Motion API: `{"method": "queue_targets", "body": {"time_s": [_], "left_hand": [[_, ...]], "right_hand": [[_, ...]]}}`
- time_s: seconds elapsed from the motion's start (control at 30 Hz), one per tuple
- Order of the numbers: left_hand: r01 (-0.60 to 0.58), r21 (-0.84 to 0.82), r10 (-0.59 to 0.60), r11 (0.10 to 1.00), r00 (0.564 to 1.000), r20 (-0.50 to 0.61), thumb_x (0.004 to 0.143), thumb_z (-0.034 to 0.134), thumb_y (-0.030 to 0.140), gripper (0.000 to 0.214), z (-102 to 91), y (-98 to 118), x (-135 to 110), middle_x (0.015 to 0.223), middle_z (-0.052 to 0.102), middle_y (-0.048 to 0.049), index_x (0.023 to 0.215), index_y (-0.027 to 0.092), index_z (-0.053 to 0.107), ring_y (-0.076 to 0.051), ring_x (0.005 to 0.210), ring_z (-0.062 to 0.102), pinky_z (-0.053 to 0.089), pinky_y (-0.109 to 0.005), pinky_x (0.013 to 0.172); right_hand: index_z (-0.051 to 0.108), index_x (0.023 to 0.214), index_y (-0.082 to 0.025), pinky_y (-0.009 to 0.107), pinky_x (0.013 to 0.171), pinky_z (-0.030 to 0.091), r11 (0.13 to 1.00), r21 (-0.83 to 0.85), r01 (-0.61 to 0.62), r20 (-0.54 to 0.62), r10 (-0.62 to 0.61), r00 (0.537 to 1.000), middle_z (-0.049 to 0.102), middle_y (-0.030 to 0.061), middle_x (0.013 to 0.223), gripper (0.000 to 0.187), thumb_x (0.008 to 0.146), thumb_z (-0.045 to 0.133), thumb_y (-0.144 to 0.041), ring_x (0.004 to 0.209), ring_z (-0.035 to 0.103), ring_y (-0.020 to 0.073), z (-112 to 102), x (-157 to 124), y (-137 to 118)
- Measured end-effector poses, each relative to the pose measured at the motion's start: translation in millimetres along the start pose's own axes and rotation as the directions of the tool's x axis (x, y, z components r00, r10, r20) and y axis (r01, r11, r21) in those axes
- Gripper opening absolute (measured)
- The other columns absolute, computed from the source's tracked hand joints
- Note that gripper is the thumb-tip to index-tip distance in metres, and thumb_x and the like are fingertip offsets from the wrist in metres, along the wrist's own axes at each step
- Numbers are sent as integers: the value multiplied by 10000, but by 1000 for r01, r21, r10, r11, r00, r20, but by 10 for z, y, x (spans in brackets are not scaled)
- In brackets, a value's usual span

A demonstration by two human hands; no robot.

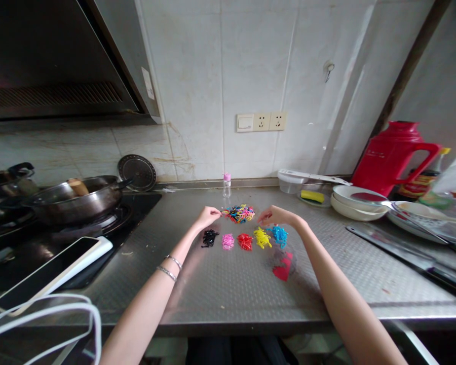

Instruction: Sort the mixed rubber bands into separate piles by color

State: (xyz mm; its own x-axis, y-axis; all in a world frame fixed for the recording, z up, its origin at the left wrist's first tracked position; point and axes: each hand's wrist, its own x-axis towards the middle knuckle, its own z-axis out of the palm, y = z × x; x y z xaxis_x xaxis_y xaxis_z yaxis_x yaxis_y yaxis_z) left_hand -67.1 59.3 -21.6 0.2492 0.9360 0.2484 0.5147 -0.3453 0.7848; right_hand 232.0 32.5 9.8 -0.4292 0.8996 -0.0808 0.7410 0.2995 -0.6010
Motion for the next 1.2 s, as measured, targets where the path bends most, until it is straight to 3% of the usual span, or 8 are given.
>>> {"method": "queue_targets", "body": {"time_s": [0.27, 0.47, 0.6, 0.87, 1.0, 1.2], "left_hand": [[-149, 113, 138, 982, 986, 98, 687, 543, 242, 225, 314, 242, 98, 751, 677, -78, 774, 93, 687, -152, 704, 590, 429, -240, 654], [-229, 392, 179, 891, 971, 161, 695, 564, 266, 195, 656, 537, 182, 739, 665, -61, 770, 137, 690, -141, 639, 563, 398, -236, 620], [-270, 481, 181, 834, 958, 224, 709, 568, 267, 163, 803, 626, 202, 747, 660, -68, 743, 153, 680, -155, 666, 582, 403, -236, 630], [-266, 582, 166, 769, 961, 220, 740, 513, 221, 165, 869, 687, 201, 742, 650, -75, 708, 153, 659, -166, 687, 596, 408, -237, 619], [-234, 554, 157, 799, 970, 183, 735, 505, 210, 193, 876, 658, 202, 675, 635, -79, 631, 133, 648, -158, 638, 580, 398, -239, 615], [-295, 416, 256, 860, 955, 148, 708, 503, 200, 198, 849, 601, 240, 673, 646, -79, 628, 122, 666, -143, 592, 545, 368, -235, 583]], "right_hand": [[683, 873, -113, 158, 437, 383, 995, 14, -102, -259, 102, 961, 654, 40, 653, 277, 672, 525, -218, 529, 546, 97, -93, 41, 324], [692, 850, -129, 163, 494, 402, 991, -44, -124, -318, 104, 942, 663, 33, 642, 261, 664, 521, -195, 570, 580, 110, -78, 71, 412], [692, 843, -127, 168, 538, 418, 989, -66, -130, -327, 101, 939, 666, 34, 643, 261, 659, 519, -194, 580, 591, 114, -78, 75, 415], [694, 850, -121, 173, 561, 423, 986, -96, -139, -327, 101, 940, 668, 40, 643, 273, 652, 516, -181, 599, 599, 124, -92, 41, 369], [695, 847, -132, 172, 562, 422, 985, -91, -148, -327, 111, 939, 666, 32, 635, 265, 651, 521, -178, 605, 599, 124, -99, 37, 367], [693, 848, -129, 174, 567, 425, 986, -91, -141, -325, 105, 940, 669, 35, 649, 263, 654, 523, -177, 604, 596, 121, -98, 53, 393]]}}
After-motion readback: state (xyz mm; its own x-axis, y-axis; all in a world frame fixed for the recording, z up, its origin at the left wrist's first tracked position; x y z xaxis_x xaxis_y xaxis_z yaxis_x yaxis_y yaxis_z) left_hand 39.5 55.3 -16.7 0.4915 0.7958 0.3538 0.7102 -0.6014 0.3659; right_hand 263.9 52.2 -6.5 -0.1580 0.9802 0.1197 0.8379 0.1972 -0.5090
